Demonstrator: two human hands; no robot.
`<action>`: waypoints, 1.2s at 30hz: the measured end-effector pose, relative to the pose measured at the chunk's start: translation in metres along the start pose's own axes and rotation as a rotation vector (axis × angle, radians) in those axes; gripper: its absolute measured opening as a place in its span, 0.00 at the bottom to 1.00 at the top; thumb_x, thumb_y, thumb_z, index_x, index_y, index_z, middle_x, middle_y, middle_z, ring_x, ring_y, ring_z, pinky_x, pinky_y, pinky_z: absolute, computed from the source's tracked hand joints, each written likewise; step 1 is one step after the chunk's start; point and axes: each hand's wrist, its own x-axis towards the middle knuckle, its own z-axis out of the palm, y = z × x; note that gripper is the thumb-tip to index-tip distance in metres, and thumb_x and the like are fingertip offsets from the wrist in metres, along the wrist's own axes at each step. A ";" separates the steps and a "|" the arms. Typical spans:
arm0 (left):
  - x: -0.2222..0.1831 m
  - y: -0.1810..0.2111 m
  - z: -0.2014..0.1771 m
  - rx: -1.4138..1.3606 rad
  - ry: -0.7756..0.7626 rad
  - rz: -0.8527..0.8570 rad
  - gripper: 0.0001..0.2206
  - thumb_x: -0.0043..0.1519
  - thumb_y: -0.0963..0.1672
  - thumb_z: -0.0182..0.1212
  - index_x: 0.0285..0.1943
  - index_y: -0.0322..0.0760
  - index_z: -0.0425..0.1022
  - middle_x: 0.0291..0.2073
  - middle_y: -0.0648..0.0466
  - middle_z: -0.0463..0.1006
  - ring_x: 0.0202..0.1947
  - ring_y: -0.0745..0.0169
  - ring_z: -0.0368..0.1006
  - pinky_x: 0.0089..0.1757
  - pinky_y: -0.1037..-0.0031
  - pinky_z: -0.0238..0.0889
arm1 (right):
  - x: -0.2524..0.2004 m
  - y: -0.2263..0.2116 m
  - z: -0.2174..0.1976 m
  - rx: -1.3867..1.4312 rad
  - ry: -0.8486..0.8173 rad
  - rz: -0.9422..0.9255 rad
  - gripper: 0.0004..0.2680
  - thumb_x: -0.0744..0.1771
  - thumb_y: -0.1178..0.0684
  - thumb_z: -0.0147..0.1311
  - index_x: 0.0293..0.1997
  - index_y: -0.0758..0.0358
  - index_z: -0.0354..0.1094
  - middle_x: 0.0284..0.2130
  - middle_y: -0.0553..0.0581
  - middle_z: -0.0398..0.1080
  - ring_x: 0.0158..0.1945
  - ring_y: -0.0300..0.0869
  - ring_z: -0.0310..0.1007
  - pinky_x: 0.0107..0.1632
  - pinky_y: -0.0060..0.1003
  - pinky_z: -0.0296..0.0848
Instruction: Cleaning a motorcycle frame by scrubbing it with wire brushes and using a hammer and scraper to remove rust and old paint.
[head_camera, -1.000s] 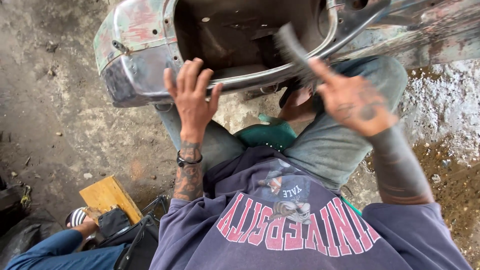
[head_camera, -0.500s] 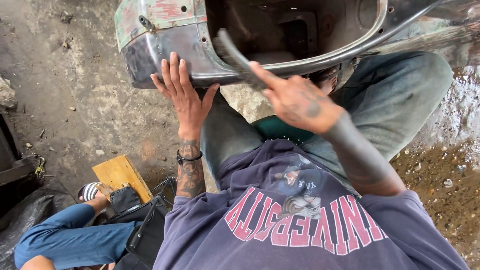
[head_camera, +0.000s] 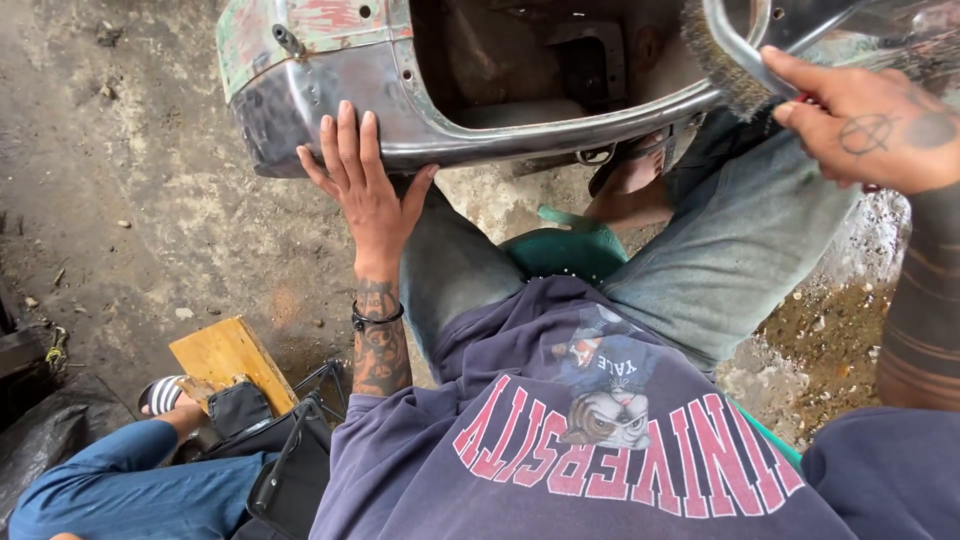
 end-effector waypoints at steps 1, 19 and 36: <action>-0.001 0.001 0.001 -0.004 0.002 0.002 0.39 0.70 0.65 0.57 0.79 0.41 0.56 0.78 0.50 0.52 0.80 0.46 0.43 0.73 0.35 0.27 | -0.007 -0.012 0.001 0.000 0.003 0.004 0.24 0.74 0.46 0.41 0.86 0.38 0.49 0.16 0.72 0.77 0.18 0.59 0.78 0.33 0.51 0.78; 0.000 0.004 -0.002 -0.005 -0.005 -0.011 0.39 0.70 0.65 0.55 0.79 0.40 0.55 0.79 0.49 0.51 0.80 0.44 0.43 0.73 0.34 0.28 | -0.026 -0.058 0.014 0.182 -0.187 -0.144 0.25 0.69 0.43 0.33 0.80 0.28 0.42 0.55 0.52 0.74 0.50 0.53 0.75 0.56 0.48 0.66; -0.001 0.005 -0.005 -0.017 -0.019 -0.014 0.40 0.69 0.65 0.54 0.80 0.40 0.54 0.79 0.48 0.51 0.81 0.42 0.43 0.73 0.35 0.25 | -0.013 -0.149 0.063 0.243 -0.052 -0.561 0.24 0.71 0.54 0.38 0.80 0.45 0.38 0.09 0.53 0.53 0.11 0.43 0.50 0.15 0.42 0.55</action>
